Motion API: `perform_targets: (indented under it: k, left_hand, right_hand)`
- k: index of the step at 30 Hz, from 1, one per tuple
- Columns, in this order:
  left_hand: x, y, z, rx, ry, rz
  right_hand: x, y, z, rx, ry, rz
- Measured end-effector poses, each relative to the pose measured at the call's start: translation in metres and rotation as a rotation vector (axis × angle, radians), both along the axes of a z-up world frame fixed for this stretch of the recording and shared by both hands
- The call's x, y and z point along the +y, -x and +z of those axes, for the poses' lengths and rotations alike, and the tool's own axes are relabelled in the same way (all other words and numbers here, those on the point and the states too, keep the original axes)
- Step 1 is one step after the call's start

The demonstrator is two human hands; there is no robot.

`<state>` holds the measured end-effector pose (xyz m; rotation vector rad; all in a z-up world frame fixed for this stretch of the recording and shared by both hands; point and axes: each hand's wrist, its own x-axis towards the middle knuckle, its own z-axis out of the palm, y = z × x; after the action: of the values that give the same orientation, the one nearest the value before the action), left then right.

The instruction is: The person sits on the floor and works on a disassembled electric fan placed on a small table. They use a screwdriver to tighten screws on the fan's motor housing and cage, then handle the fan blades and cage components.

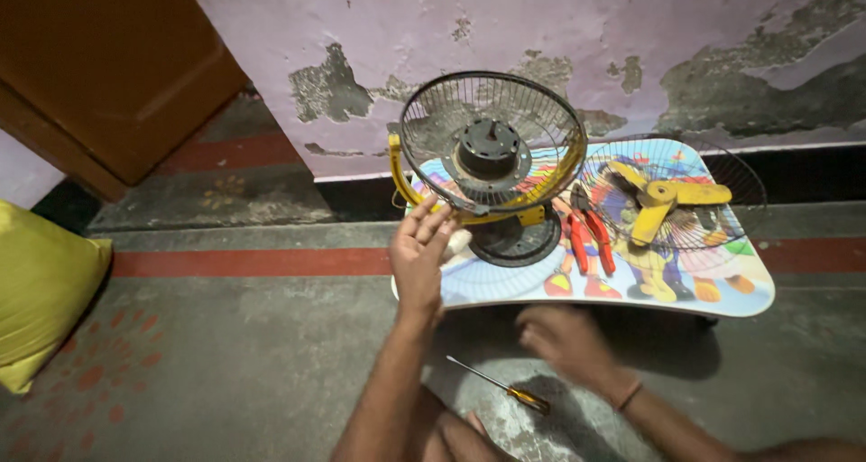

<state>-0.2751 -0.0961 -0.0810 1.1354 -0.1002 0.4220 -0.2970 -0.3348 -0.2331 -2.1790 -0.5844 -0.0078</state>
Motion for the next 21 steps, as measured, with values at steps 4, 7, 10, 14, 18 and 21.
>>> perform_targets:
  k: [4, 7, 10, 14, 18, 21]
  left_hand:
    - [0.008, 0.010, 0.014, -0.147, -0.549, 0.347]
    - [0.015, 0.024, 0.026, -0.239, -0.932, 0.588]
    - [0.013, 0.027, 0.029, -0.204, -0.996, 0.578]
    - [0.000, 0.014, 0.016, -0.153, -0.646, 0.382]
    - [-0.011, -0.005, 0.002, 0.054, 0.041, 0.088]
    - [-0.015, -0.012, -0.001, 0.119, 0.190, 0.006]
  right_hand:
    - [0.017, 0.033, -0.070, -0.045, 0.372, 0.141]
    - [0.026, 0.030, -0.113, 0.065, 0.529, 0.157]
    - [0.029, 0.021, -0.151, 0.078, 0.616, 0.193]
    - [0.022, 0.014, -0.181, 0.110, 0.589, 0.204]
    - [0.023, 0.020, -0.187, 0.102, 0.662, 0.222]
    - [0.027, 0.026, -0.170, 0.081, 0.582, 0.196]
